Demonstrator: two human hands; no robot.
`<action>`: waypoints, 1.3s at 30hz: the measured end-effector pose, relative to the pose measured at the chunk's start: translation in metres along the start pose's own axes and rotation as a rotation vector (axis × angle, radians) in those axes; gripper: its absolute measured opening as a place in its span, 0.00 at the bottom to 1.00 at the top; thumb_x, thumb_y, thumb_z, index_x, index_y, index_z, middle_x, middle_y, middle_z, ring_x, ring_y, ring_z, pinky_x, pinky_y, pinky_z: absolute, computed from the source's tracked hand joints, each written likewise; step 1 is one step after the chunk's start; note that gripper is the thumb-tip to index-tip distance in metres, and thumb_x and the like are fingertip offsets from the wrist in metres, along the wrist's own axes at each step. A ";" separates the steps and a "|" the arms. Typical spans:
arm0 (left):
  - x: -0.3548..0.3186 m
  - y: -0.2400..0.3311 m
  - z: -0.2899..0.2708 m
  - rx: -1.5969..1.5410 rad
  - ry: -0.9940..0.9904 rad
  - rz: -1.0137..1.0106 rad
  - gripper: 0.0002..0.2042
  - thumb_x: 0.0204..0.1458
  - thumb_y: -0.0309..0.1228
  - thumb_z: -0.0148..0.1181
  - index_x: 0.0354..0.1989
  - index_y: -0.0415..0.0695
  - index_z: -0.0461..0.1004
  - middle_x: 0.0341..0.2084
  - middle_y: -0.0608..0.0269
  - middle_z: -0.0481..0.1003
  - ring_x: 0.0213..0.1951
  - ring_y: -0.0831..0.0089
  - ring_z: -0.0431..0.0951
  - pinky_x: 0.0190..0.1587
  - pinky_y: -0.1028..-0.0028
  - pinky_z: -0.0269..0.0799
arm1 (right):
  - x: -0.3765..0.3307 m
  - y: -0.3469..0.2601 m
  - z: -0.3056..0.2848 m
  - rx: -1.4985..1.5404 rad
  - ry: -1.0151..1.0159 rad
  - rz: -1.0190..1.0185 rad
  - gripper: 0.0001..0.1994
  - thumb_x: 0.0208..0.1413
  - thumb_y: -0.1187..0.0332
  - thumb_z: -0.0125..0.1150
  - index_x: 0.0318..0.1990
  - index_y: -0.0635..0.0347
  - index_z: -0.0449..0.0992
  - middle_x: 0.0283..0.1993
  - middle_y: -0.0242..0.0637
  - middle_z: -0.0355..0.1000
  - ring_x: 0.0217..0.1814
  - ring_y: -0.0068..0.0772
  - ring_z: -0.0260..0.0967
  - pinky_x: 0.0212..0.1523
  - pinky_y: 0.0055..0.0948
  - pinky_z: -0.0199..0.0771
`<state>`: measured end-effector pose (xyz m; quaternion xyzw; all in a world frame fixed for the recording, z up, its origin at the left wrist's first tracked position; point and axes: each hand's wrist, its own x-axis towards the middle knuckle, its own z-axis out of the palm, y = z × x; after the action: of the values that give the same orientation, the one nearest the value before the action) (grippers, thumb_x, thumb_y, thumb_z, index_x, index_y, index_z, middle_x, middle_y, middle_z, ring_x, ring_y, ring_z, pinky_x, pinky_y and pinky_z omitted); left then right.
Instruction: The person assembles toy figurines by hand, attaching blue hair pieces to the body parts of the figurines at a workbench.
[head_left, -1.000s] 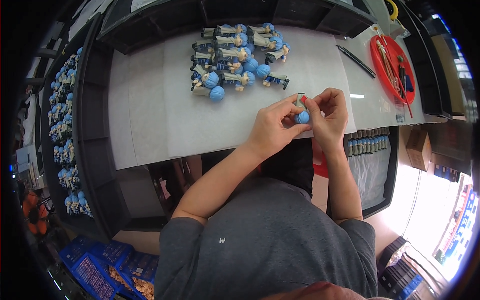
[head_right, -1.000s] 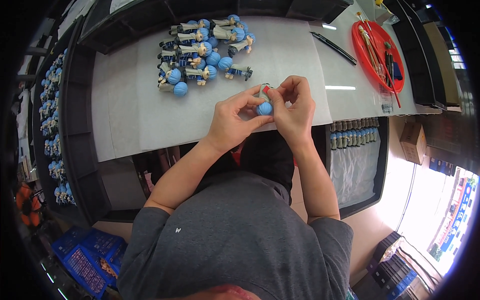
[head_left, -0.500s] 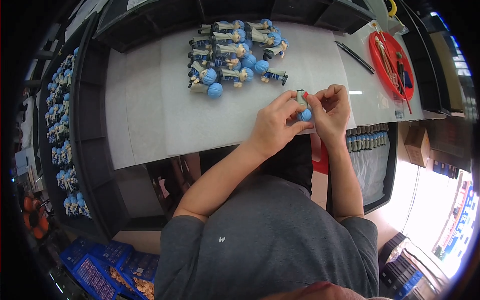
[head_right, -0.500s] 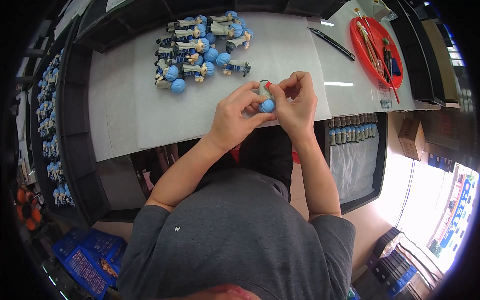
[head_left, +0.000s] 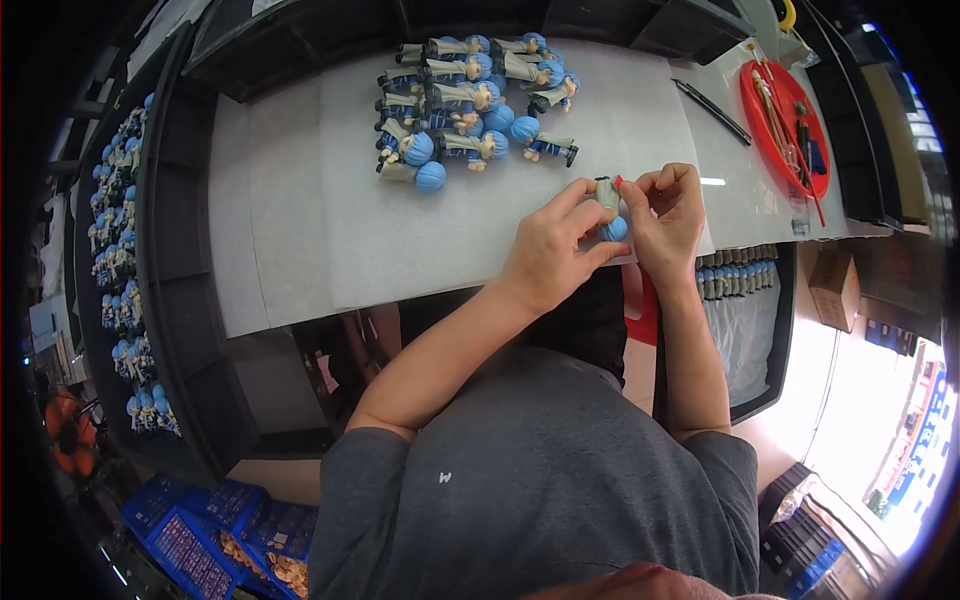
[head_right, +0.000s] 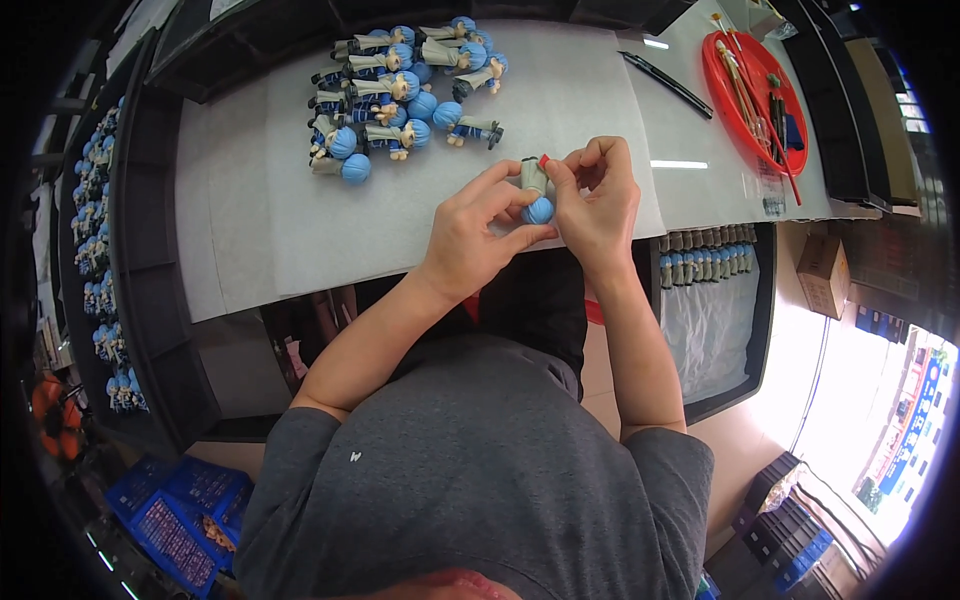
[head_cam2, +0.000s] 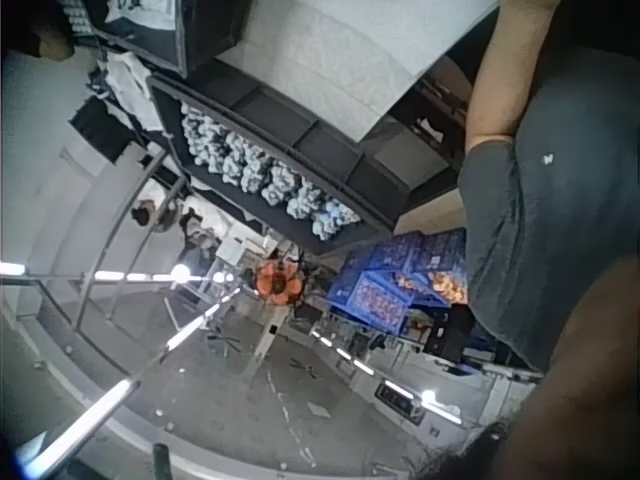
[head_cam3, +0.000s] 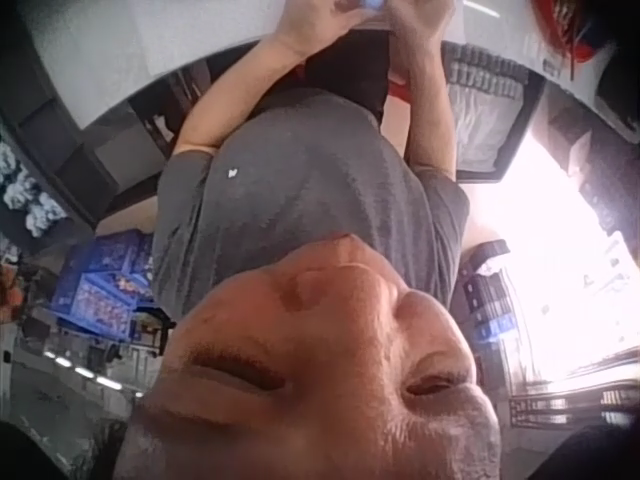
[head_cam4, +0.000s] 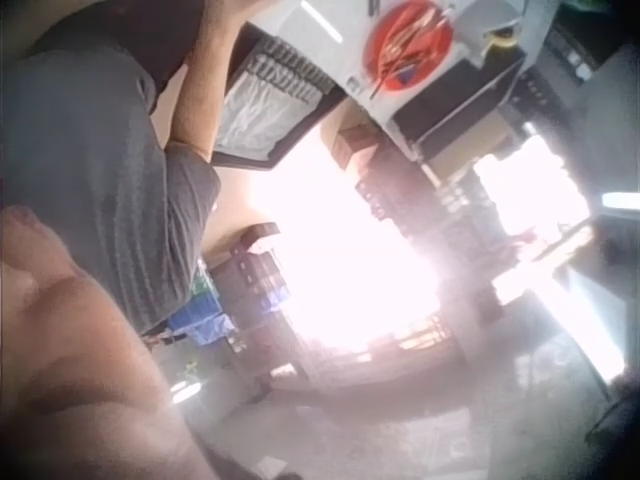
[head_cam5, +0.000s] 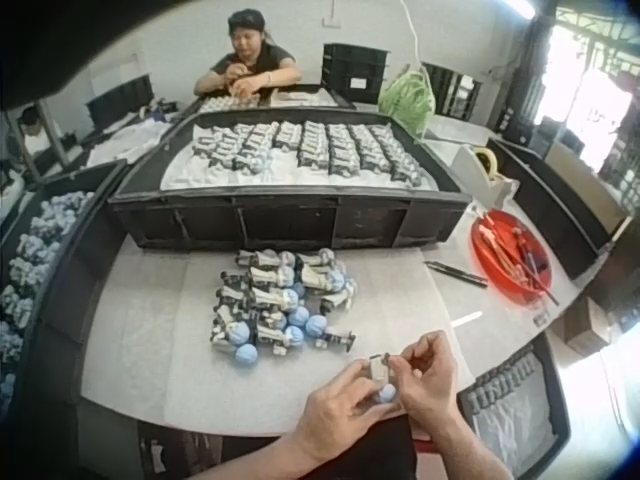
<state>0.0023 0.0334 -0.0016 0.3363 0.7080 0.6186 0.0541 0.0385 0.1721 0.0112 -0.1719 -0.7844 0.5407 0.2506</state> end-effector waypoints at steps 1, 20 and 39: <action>0.000 -0.001 0.000 0.000 0.001 0.002 0.15 0.35 0.29 0.68 0.30 0.39 0.70 0.36 0.54 0.68 0.25 0.66 0.76 0.27 0.73 0.71 | 0.000 0.000 0.000 0.000 0.000 -0.002 0.13 0.44 0.81 0.60 0.30 0.61 0.59 0.24 0.32 0.65 0.26 0.16 0.61 0.27 0.16 0.64; 0.000 -0.001 0.003 0.005 0.040 0.014 0.14 0.35 0.29 0.68 0.29 0.39 0.70 0.33 0.57 0.68 0.23 0.66 0.75 0.26 0.72 0.70 | -0.002 0.002 -0.002 0.070 -0.074 0.033 0.14 0.44 0.82 0.59 0.28 0.61 0.56 0.22 0.32 0.63 0.24 0.16 0.59 0.25 0.17 0.62; 0.002 0.003 0.001 -0.032 0.010 -0.029 0.14 0.34 0.29 0.68 0.26 0.38 0.69 0.31 0.58 0.68 0.24 0.66 0.75 0.26 0.72 0.70 | 0.005 0.001 -0.001 0.035 -0.084 0.036 0.14 0.44 0.83 0.57 0.28 0.60 0.56 0.23 0.32 0.62 0.25 0.16 0.57 0.25 0.17 0.61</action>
<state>0.0024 0.0352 0.0017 0.3220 0.7031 0.6306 0.0651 0.0348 0.1755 0.0119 -0.1585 -0.7814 0.5656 0.2104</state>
